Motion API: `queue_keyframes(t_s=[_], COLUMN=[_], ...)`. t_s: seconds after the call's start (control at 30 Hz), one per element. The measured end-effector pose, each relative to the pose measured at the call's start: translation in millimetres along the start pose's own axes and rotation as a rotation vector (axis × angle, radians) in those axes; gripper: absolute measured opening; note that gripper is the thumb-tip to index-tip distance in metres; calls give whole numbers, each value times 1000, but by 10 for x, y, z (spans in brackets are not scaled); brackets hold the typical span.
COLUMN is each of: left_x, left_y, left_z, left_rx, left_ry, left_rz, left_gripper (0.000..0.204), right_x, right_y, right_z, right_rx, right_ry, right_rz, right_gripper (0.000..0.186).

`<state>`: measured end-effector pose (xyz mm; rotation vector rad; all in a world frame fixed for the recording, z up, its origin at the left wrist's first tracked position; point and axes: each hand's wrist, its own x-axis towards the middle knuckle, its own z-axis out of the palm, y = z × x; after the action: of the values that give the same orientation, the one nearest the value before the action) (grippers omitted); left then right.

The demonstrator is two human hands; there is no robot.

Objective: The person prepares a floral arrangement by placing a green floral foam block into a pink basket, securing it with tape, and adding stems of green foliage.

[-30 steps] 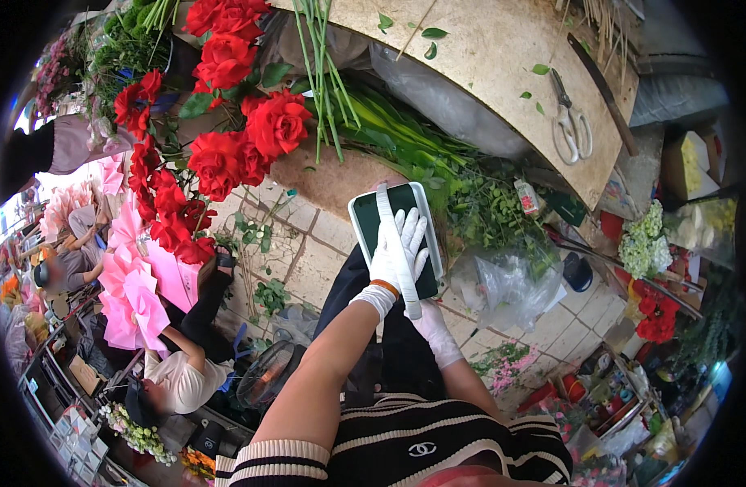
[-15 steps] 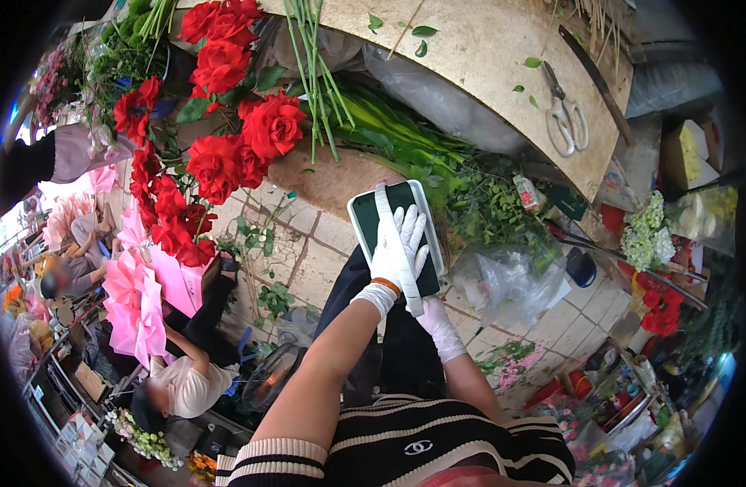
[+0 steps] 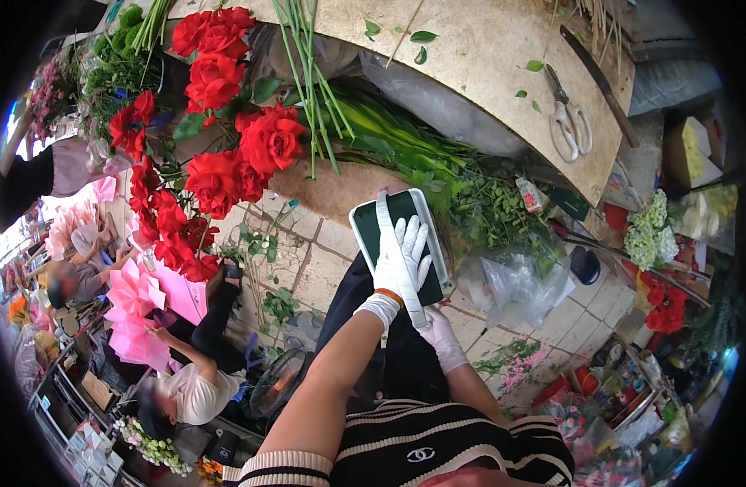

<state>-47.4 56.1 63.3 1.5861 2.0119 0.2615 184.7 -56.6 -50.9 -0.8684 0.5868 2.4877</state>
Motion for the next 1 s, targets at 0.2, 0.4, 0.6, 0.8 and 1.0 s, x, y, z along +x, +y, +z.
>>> queue_keyframes(t_s=[0.2, 0.4, 0.6, 0.8, 1.0], left_x=[20, -25, 6, 13, 3], left_y=[6, 83, 55, 77, 96], left_z=[-5, -123, -76, -87, -118], left_rx=[100, 126, 32, 12, 67], left_ry=[7, -9, 63, 76, 63], left_rz=[-21, 3, -4, 4, 4], left_gripper=[62, 62, 62, 62, 63], right_x=[49, 154, 126, 130, 236], right_y=[-22, -63, -52, 191, 149], right_z=[-56, 622, 617, 770, 644], right_rx=[-5, -219, -224, -115, -114], right_ry=[86, 401, 417, 305, 194], right_rz=[2, -77, -10, -112, -113], right_gripper=[16, 7, 17, 24, 26])
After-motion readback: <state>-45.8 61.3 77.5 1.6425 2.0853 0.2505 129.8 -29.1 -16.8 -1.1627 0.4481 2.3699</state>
